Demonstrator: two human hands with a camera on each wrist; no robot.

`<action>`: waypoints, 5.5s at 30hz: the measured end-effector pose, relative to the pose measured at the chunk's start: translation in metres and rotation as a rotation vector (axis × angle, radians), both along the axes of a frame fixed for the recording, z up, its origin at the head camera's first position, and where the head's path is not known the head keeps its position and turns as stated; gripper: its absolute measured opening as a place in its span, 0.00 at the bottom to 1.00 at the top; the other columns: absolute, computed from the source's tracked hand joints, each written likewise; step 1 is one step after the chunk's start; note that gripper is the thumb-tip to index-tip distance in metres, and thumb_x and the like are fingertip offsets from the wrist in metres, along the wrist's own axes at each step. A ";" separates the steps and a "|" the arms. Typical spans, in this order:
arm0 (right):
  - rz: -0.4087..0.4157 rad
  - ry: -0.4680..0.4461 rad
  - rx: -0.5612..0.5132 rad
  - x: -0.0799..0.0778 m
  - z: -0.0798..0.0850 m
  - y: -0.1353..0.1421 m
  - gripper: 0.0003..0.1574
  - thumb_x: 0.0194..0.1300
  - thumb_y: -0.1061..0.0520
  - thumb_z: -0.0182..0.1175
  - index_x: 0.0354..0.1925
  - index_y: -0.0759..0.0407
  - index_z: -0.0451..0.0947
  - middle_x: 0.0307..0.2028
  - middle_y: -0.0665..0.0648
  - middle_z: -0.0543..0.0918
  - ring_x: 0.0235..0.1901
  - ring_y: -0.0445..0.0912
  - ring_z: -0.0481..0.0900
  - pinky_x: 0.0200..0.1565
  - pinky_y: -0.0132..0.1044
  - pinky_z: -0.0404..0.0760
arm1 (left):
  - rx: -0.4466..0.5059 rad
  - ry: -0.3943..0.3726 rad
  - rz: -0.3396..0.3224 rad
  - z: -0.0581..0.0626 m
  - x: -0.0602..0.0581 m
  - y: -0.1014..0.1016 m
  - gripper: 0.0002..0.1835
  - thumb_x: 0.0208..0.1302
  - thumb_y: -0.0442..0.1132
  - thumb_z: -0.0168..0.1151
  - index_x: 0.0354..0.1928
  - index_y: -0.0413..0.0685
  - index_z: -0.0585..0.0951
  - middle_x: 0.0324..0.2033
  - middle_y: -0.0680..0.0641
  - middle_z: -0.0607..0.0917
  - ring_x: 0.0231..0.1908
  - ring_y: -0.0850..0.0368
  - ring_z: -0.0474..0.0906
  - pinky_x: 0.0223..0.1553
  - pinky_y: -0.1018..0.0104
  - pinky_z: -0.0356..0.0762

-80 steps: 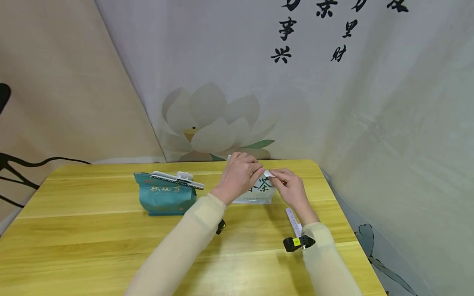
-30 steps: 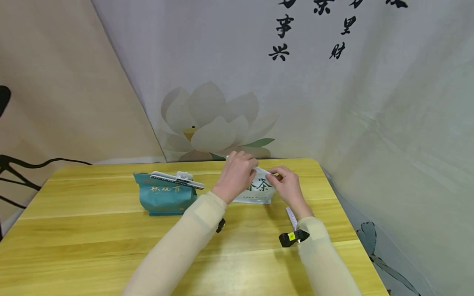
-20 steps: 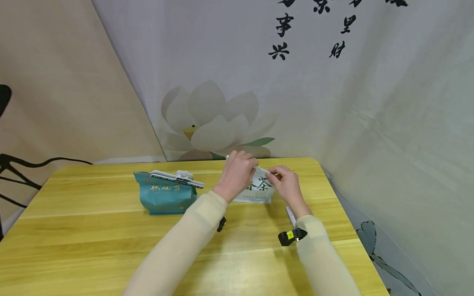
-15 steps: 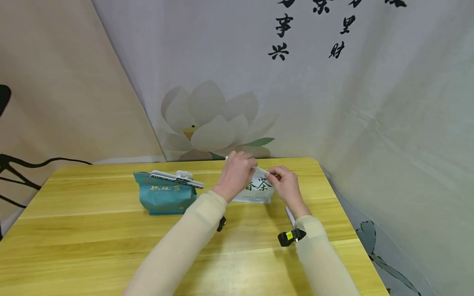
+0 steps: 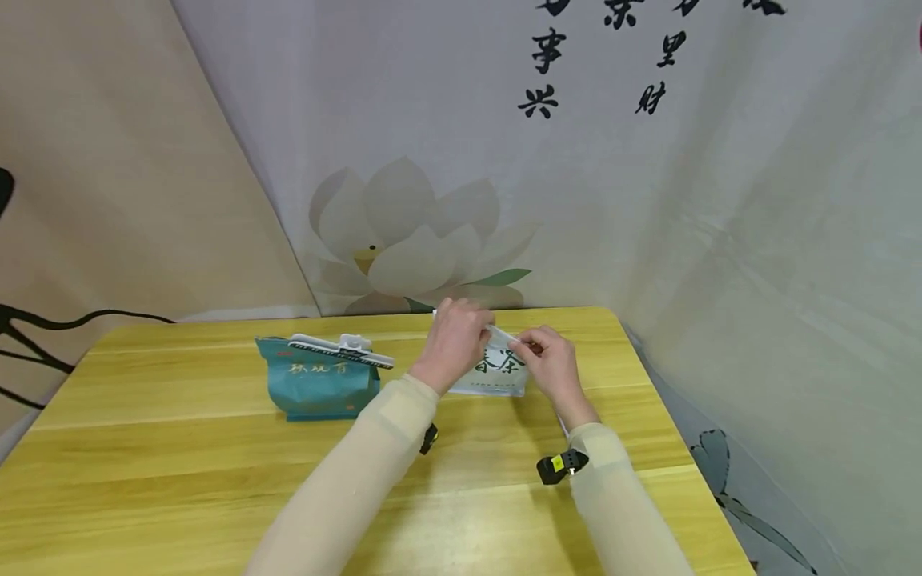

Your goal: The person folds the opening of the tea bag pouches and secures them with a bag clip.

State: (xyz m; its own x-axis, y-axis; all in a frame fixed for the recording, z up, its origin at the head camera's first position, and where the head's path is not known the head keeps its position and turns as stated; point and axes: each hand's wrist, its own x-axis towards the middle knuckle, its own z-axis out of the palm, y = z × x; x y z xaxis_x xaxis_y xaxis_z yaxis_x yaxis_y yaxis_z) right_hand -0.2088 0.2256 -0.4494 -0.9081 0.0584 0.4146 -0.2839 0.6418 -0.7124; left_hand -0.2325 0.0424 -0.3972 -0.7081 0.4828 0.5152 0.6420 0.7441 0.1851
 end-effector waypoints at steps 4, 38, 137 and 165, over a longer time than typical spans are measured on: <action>-0.009 0.022 -0.007 0.001 -0.002 -0.002 0.08 0.63 0.59 0.74 0.30 0.63 0.86 0.31 0.58 0.84 0.29 0.49 0.83 0.33 0.35 0.81 | -0.002 0.048 0.008 -0.005 0.000 0.000 0.03 0.62 0.32 0.72 0.32 0.49 0.89 0.32 0.52 0.89 0.33 0.54 0.80 0.37 0.60 0.67; -0.063 0.010 0.003 0.002 -0.003 -0.004 0.03 0.64 0.66 0.70 0.36 0.67 0.88 0.31 0.59 0.85 0.30 0.49 0.82 0.34 0.35 0.78 | -0.115 0.043 0.018 -0.008 -0.005 -0.007 0.03 0.68 0.39 0.70 0.41 0.49 0.89 0.36 0.52 0.90 0.36 0.54 0.80 0.36 0.63 0.67; -0.027 -0.324 0.130 0.083 -0.029 0.066 0.14 0.67 0.63 0.69 0.51 0.64 0.85 0.44 0.61 0.86 0.39 0.51 0.83 0.38 0.38 0.81 | -0.025 -0.016 0.005 -0.014 -0.010 -0.013 0.07 0.66 0.37 0.72 0.28 0.49 0.87 0.26 0.52 0.89 0.30 0.54 0.78 0.39 0.60 0.69; -0.075 -0.470 0.098 0.106 -0.038 0.086 0.19 0.66 0.67 0.68 0.55 0.68 0.82 0.47 0.63 0.83 0.42 0.54 0.82 0.32 0.34 0.85 | -0.054 -0.041 0.009 -0.016 -0.008 -0.012 0.05 0.67 0.38 0.71 0.31 0.49 0.88 0.29 0.53 0.90 0.31 0.54 0.79 0.39 0.62 0.70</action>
